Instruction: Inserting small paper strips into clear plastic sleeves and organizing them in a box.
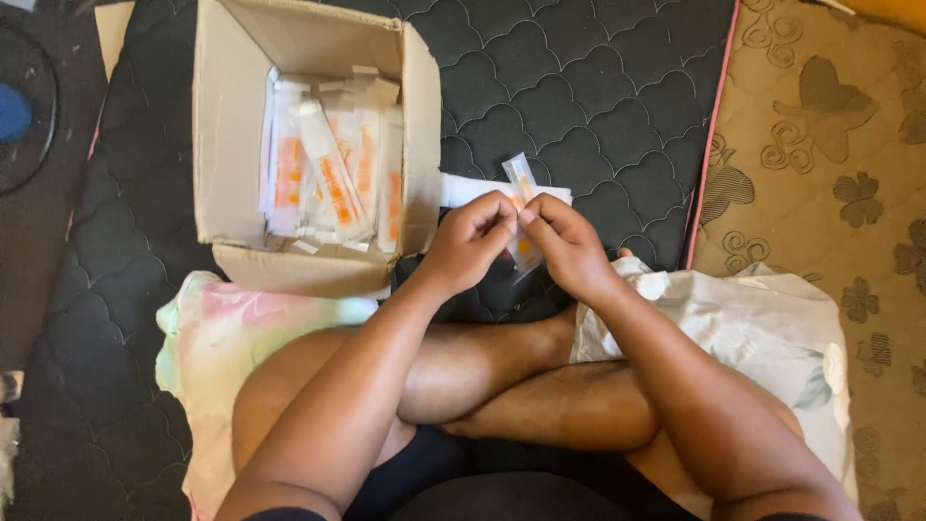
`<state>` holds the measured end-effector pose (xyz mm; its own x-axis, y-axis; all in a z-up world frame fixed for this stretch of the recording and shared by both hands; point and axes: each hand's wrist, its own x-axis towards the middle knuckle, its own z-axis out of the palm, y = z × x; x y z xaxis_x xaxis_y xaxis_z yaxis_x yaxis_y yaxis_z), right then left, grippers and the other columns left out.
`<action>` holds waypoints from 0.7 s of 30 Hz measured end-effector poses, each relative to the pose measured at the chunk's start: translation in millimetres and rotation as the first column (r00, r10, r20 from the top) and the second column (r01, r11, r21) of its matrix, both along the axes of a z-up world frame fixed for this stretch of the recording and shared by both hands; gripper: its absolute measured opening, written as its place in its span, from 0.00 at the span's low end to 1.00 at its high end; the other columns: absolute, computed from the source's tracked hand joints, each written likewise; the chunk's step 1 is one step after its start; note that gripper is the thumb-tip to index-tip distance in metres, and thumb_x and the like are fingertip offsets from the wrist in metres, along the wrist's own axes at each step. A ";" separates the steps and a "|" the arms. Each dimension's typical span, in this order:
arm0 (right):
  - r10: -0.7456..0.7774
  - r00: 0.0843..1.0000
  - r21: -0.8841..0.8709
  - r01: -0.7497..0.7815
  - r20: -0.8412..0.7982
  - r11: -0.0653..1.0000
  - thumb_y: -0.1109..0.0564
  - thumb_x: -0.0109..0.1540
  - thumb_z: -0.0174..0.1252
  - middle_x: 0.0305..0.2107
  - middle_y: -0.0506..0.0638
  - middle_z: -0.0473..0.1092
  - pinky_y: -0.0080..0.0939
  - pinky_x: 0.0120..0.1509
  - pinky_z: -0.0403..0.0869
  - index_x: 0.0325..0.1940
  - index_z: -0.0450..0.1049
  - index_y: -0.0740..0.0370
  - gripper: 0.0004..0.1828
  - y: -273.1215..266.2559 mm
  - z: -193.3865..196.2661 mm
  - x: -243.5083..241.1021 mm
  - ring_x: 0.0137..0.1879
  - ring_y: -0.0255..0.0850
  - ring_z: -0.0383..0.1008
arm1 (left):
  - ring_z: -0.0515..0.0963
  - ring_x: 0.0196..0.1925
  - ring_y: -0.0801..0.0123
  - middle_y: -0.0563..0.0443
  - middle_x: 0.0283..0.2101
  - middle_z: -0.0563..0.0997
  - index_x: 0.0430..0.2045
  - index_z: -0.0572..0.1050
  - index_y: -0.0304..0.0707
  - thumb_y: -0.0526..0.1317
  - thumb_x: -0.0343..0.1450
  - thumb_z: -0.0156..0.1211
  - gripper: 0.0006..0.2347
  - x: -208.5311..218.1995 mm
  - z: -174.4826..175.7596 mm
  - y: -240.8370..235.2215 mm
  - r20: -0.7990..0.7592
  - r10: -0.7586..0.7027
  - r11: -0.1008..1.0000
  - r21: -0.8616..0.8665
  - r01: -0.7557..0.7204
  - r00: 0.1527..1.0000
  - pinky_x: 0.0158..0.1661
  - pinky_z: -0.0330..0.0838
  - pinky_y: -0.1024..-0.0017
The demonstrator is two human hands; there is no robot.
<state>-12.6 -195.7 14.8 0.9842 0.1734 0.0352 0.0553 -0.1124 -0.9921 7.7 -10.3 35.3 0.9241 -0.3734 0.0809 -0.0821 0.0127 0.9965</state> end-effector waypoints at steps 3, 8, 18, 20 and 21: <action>-0.035 0.998 0.053 0.037 -0.049 0.998 0.59 0.72 0.50 0.22 0.40 0.61 0.33 0.46 0.63 0.34 0.70 0.59 0.12 6.5 7.9 -9.5 0.36 0.30 0.59 | 0.67 0.20 0.79 0.54 0.14 0.70 0.24 0.75 0.43 0.34 0.71 0.57 0.04 4.3 -12.2 0.1 -0.002 0.038 0.999 -0.008 -0.038 0.999 0.26 0.65 0.76; -0.051 0.982 0.136 0.076 -0.180 0.988 0.59 0.72 0.51 0.20 0.44 0.64 0.34 0.46 0.64 0.33 0.71 0.59 0.12 16.6 13.8 -31.2 0.33 0.33 0.63 | 0.67 0.24 0.78 0.54 0.18 0.70 0.25 0.74 0.41 0.34 0.71 0.55 0.04 7.6 -16.7 -0.3 -0.049 0.068 0.994 -0.084 -0.072 0.996 0.30 0.65 0.76; 0.102 0.911 0.102 -0.067 -0.399 0.993 0.58 0.68 0.55 0.25 0.45 0.68 0.33 0.48 0.63 0.35 0.73 0.60 0.08 -3.5 14.9 -64.9 0.37 0.34 0.65 | 0.66 0.32 0.78 0.56 0.25 0.67 0.28 0.71 0.40 0.31 0.72 0.50 0.04 16.0 -20.7 4.7 -0.113 0.190 0.963 -0.173 -0.208 0.975 0.37 0.64 0.78; 0.125 0.902 0.129 -0.078 -0.414 0.989 0.59 0.68 0.54 0.23 0.45 0.68 0.31 0.41 0.64 0.37 0.72 0.61 0.06 -6.3 20.5 -69.4 0.32 0.32 0.65 | 0.66 0.30 0.80 0.57 0.25 0.68 0.28 0.71 0.40 0.31 0.71 0.51 0.03 19.4 -25.1 5.1 -0.121 0.198 0.961 -0.171 -0.217 0.973 0.35 0.64 0.80; 0.151 0.890 0.158 -0.091 -0.429 0.983 0.60 0.69 0.53 0.22 0.45 0.68 0.29 0.34 0.64 0.39 0.72 0.62 0.05 -7.6 23.0 -72.1 0.28 0.31 0.65 | 0.65 0.29 0.81 0.57 0.24 0.68 0.28 0.71 0.41 0.32 0.71 0.53 0.03 20.6 -27.6 5.5 -0.131 0.209 0.959 -0.169 -0.229 0.969 0.33 0.63 0.81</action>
